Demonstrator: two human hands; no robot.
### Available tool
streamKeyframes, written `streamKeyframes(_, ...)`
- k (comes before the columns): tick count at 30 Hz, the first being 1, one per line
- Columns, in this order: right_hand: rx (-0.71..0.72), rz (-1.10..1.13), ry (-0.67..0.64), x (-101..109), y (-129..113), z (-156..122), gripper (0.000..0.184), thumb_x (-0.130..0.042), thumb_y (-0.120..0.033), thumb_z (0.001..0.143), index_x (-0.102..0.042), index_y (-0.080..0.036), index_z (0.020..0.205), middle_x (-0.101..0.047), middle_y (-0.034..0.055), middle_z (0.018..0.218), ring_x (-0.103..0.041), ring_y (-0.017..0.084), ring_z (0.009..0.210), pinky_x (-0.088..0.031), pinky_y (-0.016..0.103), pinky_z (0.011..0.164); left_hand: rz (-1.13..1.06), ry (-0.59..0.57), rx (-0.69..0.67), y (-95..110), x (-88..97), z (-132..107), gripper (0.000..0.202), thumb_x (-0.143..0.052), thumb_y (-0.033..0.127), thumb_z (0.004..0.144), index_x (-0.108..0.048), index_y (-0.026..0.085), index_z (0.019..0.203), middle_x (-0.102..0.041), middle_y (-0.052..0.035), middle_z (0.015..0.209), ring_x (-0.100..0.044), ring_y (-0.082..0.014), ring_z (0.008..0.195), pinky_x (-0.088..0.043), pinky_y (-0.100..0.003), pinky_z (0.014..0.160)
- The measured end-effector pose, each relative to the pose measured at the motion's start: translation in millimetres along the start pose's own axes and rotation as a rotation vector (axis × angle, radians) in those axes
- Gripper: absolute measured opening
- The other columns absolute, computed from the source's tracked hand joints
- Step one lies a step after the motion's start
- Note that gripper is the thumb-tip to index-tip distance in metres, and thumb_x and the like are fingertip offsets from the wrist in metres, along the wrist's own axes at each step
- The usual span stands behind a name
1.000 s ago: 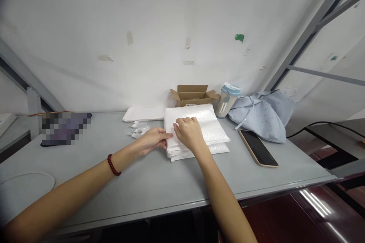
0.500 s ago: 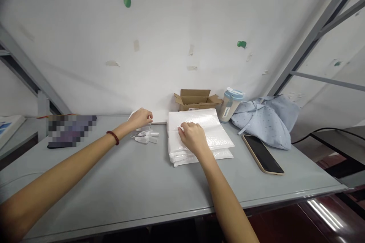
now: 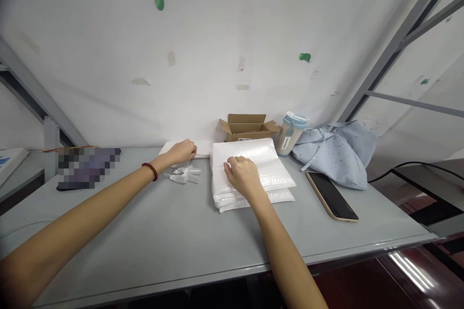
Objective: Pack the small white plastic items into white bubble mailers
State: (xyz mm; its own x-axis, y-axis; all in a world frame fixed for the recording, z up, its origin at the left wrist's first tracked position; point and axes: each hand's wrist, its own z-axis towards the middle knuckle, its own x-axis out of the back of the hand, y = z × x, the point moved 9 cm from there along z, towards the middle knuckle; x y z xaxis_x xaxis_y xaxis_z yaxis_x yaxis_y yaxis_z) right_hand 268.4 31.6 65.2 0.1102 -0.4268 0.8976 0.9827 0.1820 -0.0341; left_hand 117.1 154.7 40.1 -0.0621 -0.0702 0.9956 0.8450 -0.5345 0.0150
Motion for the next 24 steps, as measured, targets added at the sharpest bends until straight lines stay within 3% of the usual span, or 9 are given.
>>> streamKeyframes(5,-0.004,0.018,0.014,-0.9,1.4,0.1,0.021,-0.044,-0.028,0.092,-0.061,-0.019,0.085,-0.065,0.0033,0.075,-0.057,0.015,0.067,-0.031,0.025,0.056,0.075,0.1,0.021,-9.2,13.8,-1.2,0.021,-0.046,0.012,0.077,-0.065,0.014,0.07,-0.065,-0.0152,0.082,-0.057,-0.0243,0.084,-0.041,-0.029,0.066)
streamKeyframes(10,-0.006,0.03,0.014,-0.4,1.9,0.0,0.022,-0.044,-0.029,0.092,-0.062,-0.018,0.085,-0.065,0.0035,0.074,-0.057,0.015,0.066,-0.031,0.025,0.055,0.123,0.187,0.104,-39.5,40.6,-6.4,0.023,-0.041,0.016,0.083,-0.063,0.013,0.077,-0.063,-0.0148,0.088,-0.055,-0.0254,0.089,-0.041,-0.029,0.067)
streamKeyframes(14,0.001,0.08,0.052,0.3,3.0,-0.4,0.022,-0.045,-0.029,0.092,-0.062,-0.018,0.083,-0.064,0.0025,0.072,-0.057,0.015,0.065,-0.032,0.025,0.056,0.11,0.324,0.171,-47.8,58.9,-35.7,0.023,-0.039,0.018,0.087,-0.06,0.015,0.079,-0.061,-0.0116,0.088,-0.055,-0.0238,0.089,-0.039,-0.028,0.064)
streamKeyframes(16,0.029,0.159,0.111,2.9,1.1,-1.0,0.022,-0.043,-0.028,0.092,-0.062,-0.018,0.084,-0.063,0.0017,0.07,-0.056,0.014,0.063,-0.035,0.025,0.057,0.06,0.462,0.184,-37.8,61.5,-63.5,0.021,-0.039,0.021,0.089,-0.058,0.016,0.081,-0.06,-0.0087,0.087,-0.055,-0.0204,0.081,-0.038,-0.027,0.062)
streamKeyframes(19,0.119,0.251,0.301,18.7,-8.8,-5.9,0.021,-0.041,-0.027,0.093,-0.06,-0.018,0.097,-0.063,0.0038,0.077,-0.058,0.015,0.071,-0.042,0.025,0.063,0.044,0.647,0.116,-5.2,52.3,-106.4,0.023,-0.036,0.02,0.093,-0.056,0.016,0.083,-0.057,-0.0067,0.083,-0.054,-0.0169,0.073,-0.036,-0.026,0.059)
streamKeyframes(22,0.218,0.175,0.51,40.4,-27.7,-17.3,0.027,-0.049,-0.032,0.091,-0.054,-0.017,0.113,-0.062,0.0121,0.103,-0.056,0.021,0.096,-0.045,0.033,0.079,0.094,0.697,-0.154,43.0,34.7,-128.9,0.025,-0.034,0.015,0.093,-0.054,0.017,0.078,-0.056,-0.0052,0.077,-0.052,-0.0157,0.071,-0.036,-0.026,0.06)
streamKeyframes(24,0.276,0.067,0.561,47.7,-43.3,-23.5,0.032,-0.055,-0.034,0.088,-0.053,-0.019,0.116,-0.057,0.0146,0.116,-0.05,0.026,0.111,-0.04,0.04,0.09,0.112,0.701,-0.288,65.5,27.2,-134.5,0.025,-0.034,0.011,0.093,-0.053,0.017,0.078,-0.055,-0.005,0.075,-0.051,-0.0158,0.069,-0.036,-0.026,0.06)
